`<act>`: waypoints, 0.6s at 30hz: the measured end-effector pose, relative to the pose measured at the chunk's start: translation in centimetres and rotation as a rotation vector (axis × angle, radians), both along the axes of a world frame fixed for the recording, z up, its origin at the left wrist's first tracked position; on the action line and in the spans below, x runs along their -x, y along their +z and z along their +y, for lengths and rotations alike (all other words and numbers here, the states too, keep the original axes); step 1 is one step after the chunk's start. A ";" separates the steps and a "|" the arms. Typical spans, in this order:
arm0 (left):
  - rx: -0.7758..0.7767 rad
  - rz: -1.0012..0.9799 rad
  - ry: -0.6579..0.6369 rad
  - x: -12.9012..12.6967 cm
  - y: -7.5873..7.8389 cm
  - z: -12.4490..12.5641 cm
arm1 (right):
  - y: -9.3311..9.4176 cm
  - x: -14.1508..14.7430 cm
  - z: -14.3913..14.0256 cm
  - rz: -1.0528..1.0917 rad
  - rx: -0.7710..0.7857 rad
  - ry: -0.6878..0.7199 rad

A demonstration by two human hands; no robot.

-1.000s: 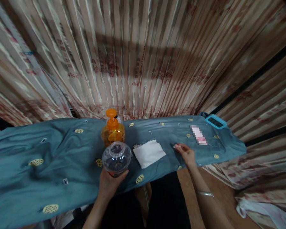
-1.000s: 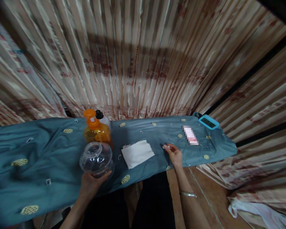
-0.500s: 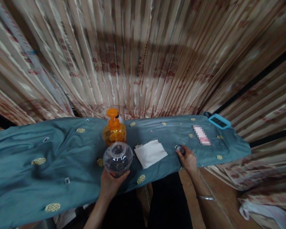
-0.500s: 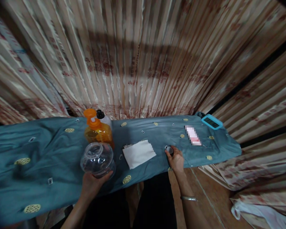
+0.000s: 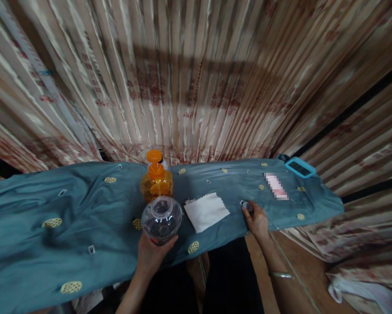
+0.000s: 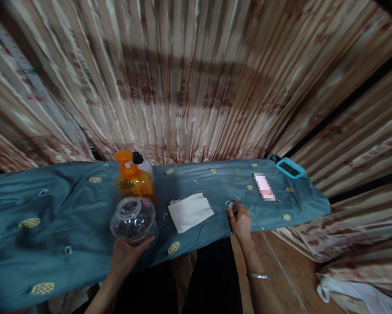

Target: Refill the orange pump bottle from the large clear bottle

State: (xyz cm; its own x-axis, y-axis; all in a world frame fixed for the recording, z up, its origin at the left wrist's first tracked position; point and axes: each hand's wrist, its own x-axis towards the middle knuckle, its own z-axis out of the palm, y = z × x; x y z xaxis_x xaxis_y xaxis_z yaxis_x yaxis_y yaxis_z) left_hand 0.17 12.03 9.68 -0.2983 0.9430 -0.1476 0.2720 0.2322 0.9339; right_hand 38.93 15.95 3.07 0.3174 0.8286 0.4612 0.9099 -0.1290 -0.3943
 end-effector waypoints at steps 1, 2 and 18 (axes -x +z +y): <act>-0.007 0.005 0.004 0.0 -0.1 0.0 | 0.0 0.0 -0.1 -0.002 0.001 -0.001; -0.016 0.010 0.008 0.1 -0.1 0.0 | 0.0 0.0 -0.1 -0.003 0.001 -0.002; -0.074 0.010 -0.008 -0.1 -0.1 -0.3 | 1.3 -2.3 -1.1 0.030 0.084 -0.175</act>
